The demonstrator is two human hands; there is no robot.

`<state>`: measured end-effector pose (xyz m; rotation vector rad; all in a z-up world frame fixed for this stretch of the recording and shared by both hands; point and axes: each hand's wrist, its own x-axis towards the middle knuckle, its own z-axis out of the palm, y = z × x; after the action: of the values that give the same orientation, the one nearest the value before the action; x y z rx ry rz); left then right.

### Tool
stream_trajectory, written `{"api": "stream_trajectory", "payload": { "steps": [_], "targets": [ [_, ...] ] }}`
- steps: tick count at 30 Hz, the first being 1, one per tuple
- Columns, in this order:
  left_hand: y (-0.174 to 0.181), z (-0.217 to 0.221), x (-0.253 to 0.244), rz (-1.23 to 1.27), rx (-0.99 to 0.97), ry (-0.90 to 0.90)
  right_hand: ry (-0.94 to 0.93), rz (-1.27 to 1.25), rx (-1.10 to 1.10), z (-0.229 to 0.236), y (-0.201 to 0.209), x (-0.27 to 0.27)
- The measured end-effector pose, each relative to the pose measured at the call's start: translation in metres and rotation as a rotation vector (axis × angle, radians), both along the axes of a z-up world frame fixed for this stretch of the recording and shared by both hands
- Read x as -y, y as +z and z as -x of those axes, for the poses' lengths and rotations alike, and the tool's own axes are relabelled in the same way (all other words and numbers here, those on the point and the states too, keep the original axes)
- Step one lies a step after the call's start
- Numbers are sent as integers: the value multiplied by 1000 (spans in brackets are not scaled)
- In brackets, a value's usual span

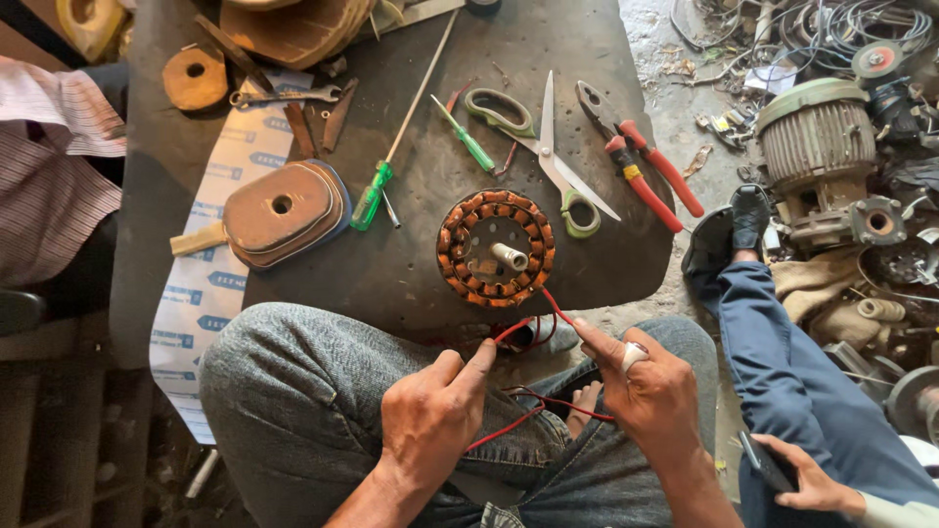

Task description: The person repairs a motor stator by hand, using pliers and scissors to strip, cut, and arrange copper wires. They work on the stator's windings, occasionally adjusting the component and handling red wires.

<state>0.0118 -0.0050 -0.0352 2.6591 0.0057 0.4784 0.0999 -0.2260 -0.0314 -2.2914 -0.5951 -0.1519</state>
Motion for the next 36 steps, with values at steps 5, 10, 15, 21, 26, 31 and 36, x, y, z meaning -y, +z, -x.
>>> {"api": "stream_trajectory", "payload": {
  "steps": [5,10,15,21,26,31,36],
  "targets": [
    [3,-1,-1,-5,1,0,39,-91,-2,0,3,-3],
    [-4,2,3,18,28,8,-1,57,26,4,-18,16],
    [-19,3,-3,30,93,-33,112,94,229,-13,-67,33],
    [-69,-6,-10,-81,203,-39,56,227,94,-49,-144,34],
    [-95,-6,-18,-107,178,-75,37,262,-10,-61,-172,19],
    [-126,-3,-16,-128,252,18,8,286,63,-36,-167,48],
    [-172,-13,-36,-109,92,-222,-24,117,204,-27,-143,35]
  ]
}}
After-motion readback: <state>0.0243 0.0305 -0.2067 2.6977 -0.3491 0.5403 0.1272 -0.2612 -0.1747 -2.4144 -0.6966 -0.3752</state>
